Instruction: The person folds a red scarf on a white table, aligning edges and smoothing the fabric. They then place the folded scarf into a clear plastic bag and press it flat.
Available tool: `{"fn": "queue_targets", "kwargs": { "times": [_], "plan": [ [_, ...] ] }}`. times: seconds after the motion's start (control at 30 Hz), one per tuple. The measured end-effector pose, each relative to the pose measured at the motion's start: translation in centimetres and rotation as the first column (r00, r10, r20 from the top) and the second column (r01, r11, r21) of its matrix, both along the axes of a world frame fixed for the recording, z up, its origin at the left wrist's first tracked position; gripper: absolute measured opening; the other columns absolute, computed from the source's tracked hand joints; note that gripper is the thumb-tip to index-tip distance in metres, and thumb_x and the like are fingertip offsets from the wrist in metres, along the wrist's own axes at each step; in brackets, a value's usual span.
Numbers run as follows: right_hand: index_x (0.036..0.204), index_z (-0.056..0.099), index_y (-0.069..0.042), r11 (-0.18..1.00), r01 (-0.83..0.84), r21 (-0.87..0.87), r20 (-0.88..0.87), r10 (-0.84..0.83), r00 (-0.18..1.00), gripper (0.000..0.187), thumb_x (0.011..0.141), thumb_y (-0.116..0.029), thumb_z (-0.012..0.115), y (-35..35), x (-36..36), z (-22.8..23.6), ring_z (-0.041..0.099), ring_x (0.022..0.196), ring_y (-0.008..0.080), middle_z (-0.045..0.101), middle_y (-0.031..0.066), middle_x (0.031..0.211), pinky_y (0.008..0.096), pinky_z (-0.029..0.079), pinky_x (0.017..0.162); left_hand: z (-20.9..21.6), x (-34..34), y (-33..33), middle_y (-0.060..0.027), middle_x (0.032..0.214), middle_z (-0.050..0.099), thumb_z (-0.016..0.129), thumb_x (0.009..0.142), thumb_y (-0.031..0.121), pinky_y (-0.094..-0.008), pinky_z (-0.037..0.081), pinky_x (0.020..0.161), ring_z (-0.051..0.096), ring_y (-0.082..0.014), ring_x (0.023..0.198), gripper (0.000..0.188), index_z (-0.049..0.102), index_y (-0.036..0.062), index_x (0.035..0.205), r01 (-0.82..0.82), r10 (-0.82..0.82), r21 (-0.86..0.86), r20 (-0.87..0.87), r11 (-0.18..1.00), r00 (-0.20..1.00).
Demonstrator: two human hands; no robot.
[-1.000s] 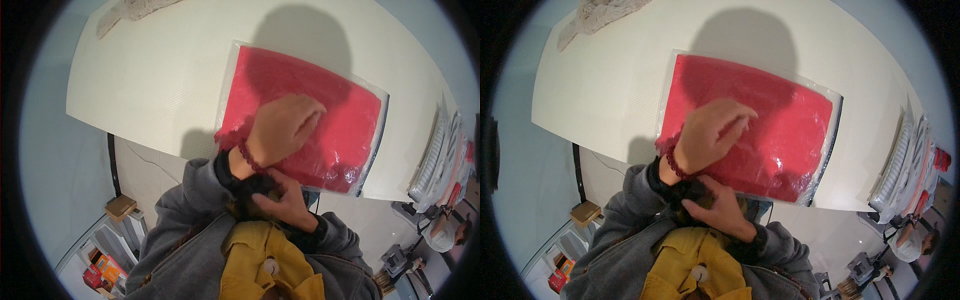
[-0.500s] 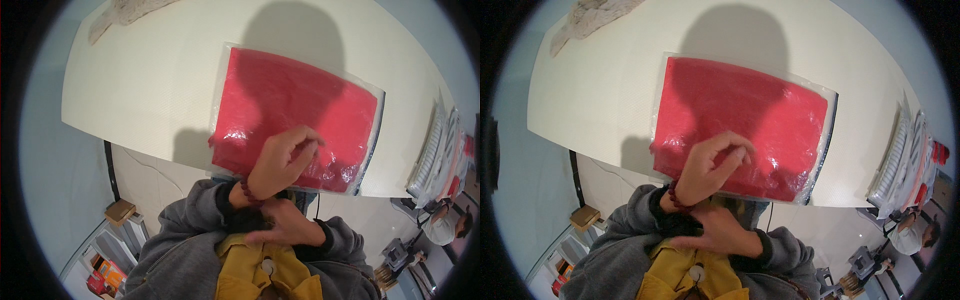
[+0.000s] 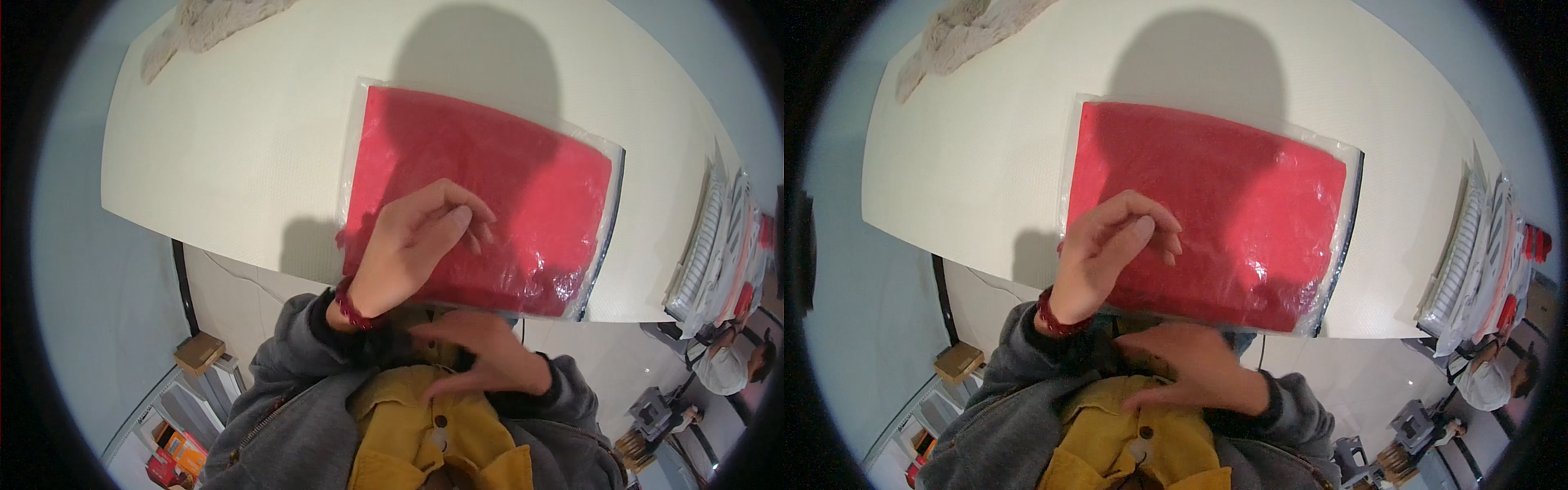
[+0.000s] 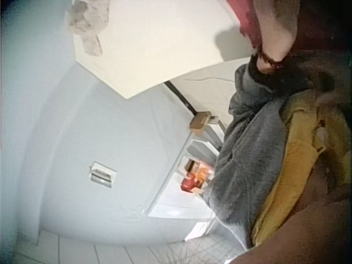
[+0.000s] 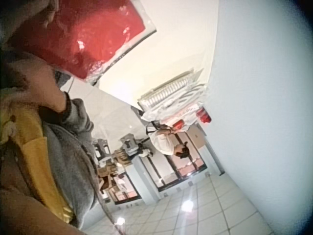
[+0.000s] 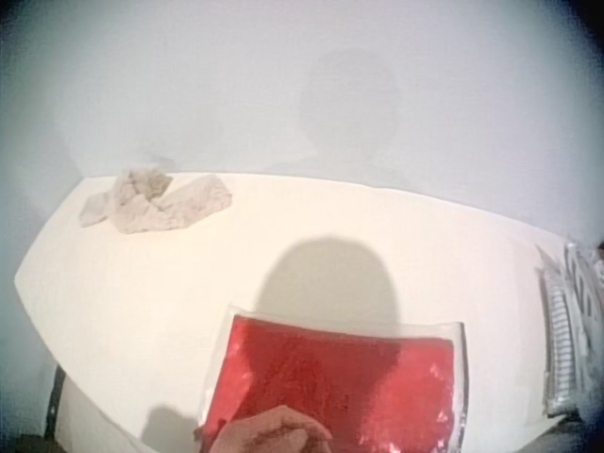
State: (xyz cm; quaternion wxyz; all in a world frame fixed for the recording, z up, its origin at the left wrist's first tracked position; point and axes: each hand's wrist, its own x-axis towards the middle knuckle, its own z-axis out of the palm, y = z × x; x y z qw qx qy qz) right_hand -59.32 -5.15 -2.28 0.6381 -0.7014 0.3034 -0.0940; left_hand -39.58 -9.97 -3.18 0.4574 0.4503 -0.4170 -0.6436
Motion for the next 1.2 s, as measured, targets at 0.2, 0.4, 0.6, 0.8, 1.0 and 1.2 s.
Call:
{"fn": "queue_targets", "kwargs": {
  "times": [0.2,0.4,0.6,0.8,1.0,1.2],
  "plan": [
    [0.144,0.05,-0.007,0.541,0.532,-0.652,-0.015,-0.71,0.704,0.068,0.083,-0.025,0.074,-5.2,-5.0,-2.4,0.046,0.135,0.0417,0.05,0.0231,0.145,0.0525,0.033,0.113,-2.7,0.6,-2.0,-0.0143,0.151,0.045,0.072,0.088,0.02,-0.0631,0.037,0.106,0.043,-0.0358,0.138,0.057,0.053,0.0177,0.142,0.405,0.264,-0.385,0.909,0.83,0.323],
    [0.15,0.044,-0.008,0.485,0.116,-0.867,-0.347,-0.755,0.557,0.078,0.082,-0.034,0.072,-8.8,-5.0,-6.5,0.023,0.151,0.04,0.027,0.0215,0.162,0.0632,0.017,0.117,-5.2,0.8,-3.7,-0.0126,0.162,0.028,0.07,0.086,0.042,-0.0723,0.027,0.105,0.028,-0.0365,0.148,0.07,0.046,0.0269,0.15,0.567,0.12,-0.271,0.95,0.778,0.289],
    [0.149,0.046,-0.007,0.519,0.145,-0.843,-0.37,-0.753,0.544,0.076,0.082,-0.037,0.067,-9.0,-5.4,-6.6,0.022,0.151,0.0427,0.03,0.0218,0.161,0.0637,0.018,0.117,-5.4,1.1,-4.7,-0.0128,0.16,0.035,0.071,0.084,0.04,-0.0673,0.032,0.105,0.036,-0.0354,0.145,0.065,0.053,0.0275,0.146,0.572,0.148,-0.351,0.917,0.741,0.371],
    [0.15,0.044,-0.007,0.556,0.073,-0.828,-0.456,-0.742,0.492,0.079,0.083,-0.046,0.061,-9.2,-5.5,-6.4,0.02,0.151,0.0435,0.028,0.0231,0.161,0.064,0.015,0.117,-5.2,0.5,-4.8,-0.0112,0.16,0.035,0.069,0.083,0.049,-0.0713,0.034,0.103,0.037,-0.0405,0.143,0.066,0.053,0.0319,0.145,0.533,0.182,-0.352,0.921,0.769,0.345],
    [0.151,0.042,-0.008,0.522,0.098,-0.847,-0.408,-0.757,0.511,0.078,0.085,-0.043,0.063,-9.2,-5.1,-6.2,0.02,0.151,0.0429,0.027,0.0224,0.162,0.064,0.016,0.117,-5.1,0.2,-4.5,-0.0099,0.165,0.025,0.068,0.083,0.054,-0.0764,0.028,0.102,0.026,-0.0482,0.145,0.072,0.046,0.0369,0.15,0.559,0.142,-0.246,0.965,0.792,0.222],
    [0.156,0.033,-0.01,0.707,-0.005,-0.707,-0.624,-0.621,0.474,0.086,0.085,-0.043,0.07,-9.7,-5.0,-2.7,0.018,0.151,0.0422,0.021,0.0224,0.163,0.064,0.018,0.117,-4.9,0.1,-4.4,-0.0101,0.165,0.022,0.069,0.083,0.052,-0.0765,0.028,0.102,0.022,-0.0468,0.147,0.075,0.043,0.0361,0.151,0.566,0.119,-0.206,0.975,0.798,0.187]
  ]
}}
